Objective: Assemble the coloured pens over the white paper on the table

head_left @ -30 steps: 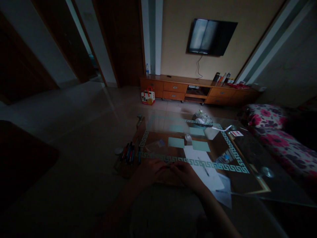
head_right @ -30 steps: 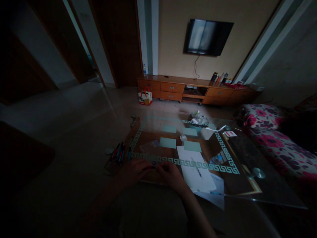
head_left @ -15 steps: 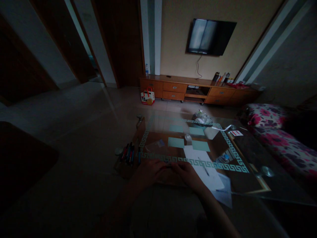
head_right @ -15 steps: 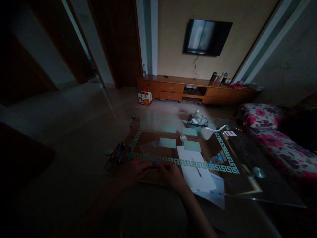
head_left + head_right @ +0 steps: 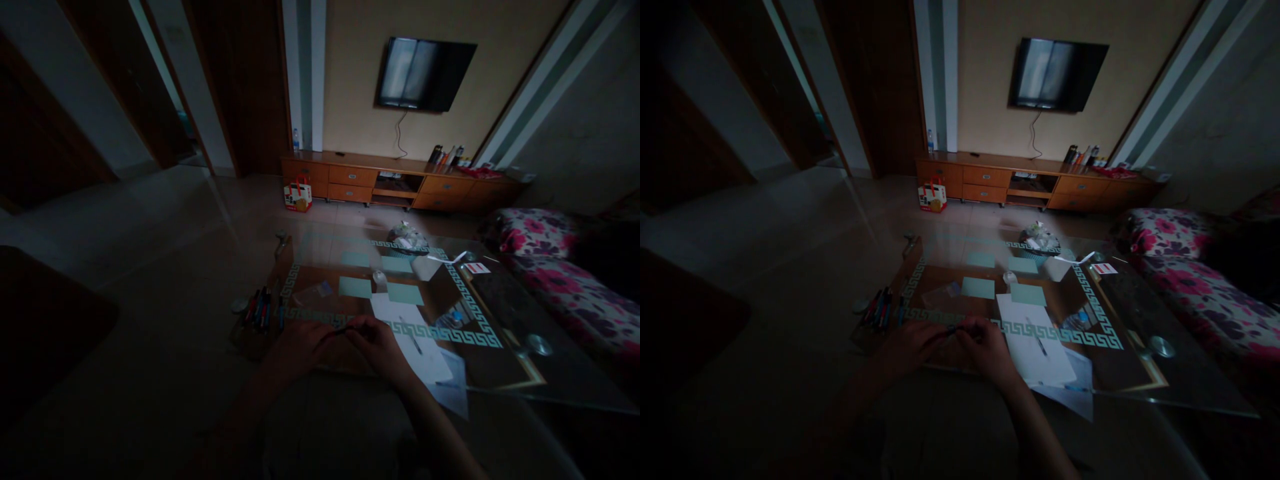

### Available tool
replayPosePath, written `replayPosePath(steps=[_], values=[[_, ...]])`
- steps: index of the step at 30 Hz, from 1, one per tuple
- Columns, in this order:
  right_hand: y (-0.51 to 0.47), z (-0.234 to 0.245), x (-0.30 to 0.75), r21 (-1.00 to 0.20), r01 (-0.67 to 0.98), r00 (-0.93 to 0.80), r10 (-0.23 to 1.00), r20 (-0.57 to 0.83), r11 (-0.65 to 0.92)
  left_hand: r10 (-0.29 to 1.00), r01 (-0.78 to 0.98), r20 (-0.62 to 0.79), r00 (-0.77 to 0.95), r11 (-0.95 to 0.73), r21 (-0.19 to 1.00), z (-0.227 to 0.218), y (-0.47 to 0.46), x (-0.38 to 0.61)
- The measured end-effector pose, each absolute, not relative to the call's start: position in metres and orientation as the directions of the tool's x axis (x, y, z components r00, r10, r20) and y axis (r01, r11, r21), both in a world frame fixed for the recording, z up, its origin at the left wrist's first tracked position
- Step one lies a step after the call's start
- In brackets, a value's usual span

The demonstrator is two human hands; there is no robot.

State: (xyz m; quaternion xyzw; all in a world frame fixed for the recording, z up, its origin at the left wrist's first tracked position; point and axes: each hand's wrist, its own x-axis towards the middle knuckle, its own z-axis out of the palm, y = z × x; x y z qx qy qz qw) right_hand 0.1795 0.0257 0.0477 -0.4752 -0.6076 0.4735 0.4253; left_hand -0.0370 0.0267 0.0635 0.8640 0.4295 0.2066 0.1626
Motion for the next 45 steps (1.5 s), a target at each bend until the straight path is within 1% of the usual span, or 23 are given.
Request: replayPosePath(steps=[6, 14, 20, 22, 24, 27, 30, 38, 45], values=[[0.024, 0.056, 0.178, -0.987, 0.141, -0.156, 0.986, 0.059, 0.082, 0.809, 0.678, 0.218, 0.546, -0.58, 0.452, 0.065, 0.025, -0.035], [0.026, 0.05, 0.177, -0.989, 0.123, -0.162, 0.985, 0.058, 0.078, 0.807, 0.669, 0.228, 0.545, -0.583, 0.461, 0.064, 0.026, -0.036], [0.025, 0.056, 0.174, -0.998, 0.064, -0.107, 0.994, 0.018, 0.025, 0.798, 0.662, 0.244, 0.551, -0.596, 0.455, 0.065, 0.025, -0.036], [0.025, 0.057, 0.175, -0.995, 0.094, -0.074, 0.997, 0.016, 0.023, 0.794, 0.658, 0.247, 0.556, -0.602, 0.452, 0.065, 0.025, -0.036], [0.025, 0.057, 0.177, -0.987, 0.158, -0.051, 0.999, 0.013, 0.02, 0.79, 0.657, 0.248, 0.56, -0.606, 0.447, 0.066, 0.025, -0.037], [0.025, 0.057, 0.18, -0.964, 0.264, -0.073, 0.997, 0.002, 0.021, 0.79, 0.659, 0.249, 0.561, -0.608, 0.444, 0.066, 0.025, -0.037], [0.025, 0.056, 0.182, -0.946, 0.32, -0.105, 0.994, 0.008, 0.042, 0.787, 0.658, 0.246, 0.566, -0.61, 0.442, 0.065, 0.026, -0.037], [0.025, 0.059, 0.181, -0.945, 0.326, -0.079, 0.997, -0.002, 0.024, 0.784, 0.659, 0.258, 0.565, -0.617, 0.431, 0.063, 0.026, -0.037], [0.023, 0.059, 0.181, -0.96, 0.272, -0.134, 0.99, 0.036, 0.072, 0.8, 0.685, 0.258, 0.542, -0.598, 0.415, 0.064, 0.027, -0.037]])
